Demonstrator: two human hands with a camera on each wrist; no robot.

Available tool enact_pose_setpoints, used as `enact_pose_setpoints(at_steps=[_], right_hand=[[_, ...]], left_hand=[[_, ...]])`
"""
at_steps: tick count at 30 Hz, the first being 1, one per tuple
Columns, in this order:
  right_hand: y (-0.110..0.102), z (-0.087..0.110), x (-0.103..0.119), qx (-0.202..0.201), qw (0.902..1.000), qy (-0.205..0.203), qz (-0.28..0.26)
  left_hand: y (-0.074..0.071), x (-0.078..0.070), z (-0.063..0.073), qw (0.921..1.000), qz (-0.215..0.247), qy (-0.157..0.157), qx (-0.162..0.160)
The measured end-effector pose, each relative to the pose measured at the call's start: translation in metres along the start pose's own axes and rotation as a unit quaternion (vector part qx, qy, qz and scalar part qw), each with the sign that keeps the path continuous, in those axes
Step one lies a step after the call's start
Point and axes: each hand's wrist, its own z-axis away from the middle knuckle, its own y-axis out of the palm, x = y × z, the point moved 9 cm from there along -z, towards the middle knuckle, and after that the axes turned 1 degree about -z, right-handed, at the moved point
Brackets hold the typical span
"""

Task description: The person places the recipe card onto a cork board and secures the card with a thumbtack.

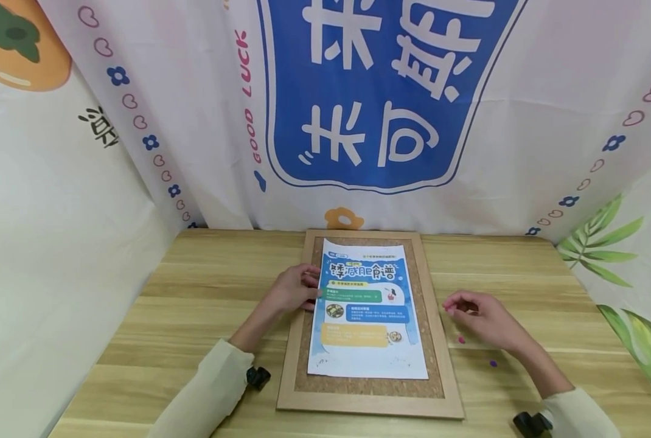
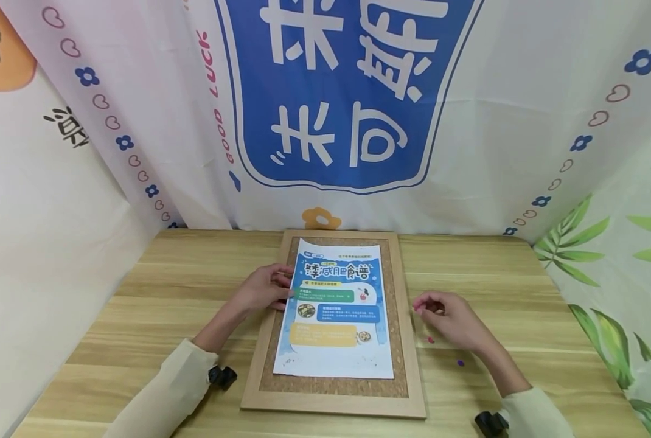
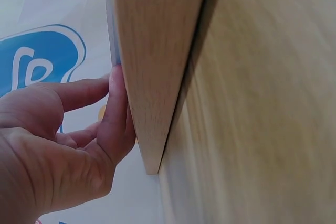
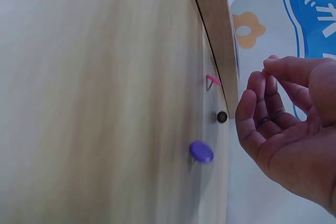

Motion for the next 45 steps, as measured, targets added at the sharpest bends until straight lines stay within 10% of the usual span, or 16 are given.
enact_pose_setpoints(at_steps=[45], right_hand=[[0.041,-0.076,0.036,0.043,0.9989,0.004,-0.018]], left_hand=[[0.001,-0.007,0.001,0.9977,-0.059,0.024,-0.022]])
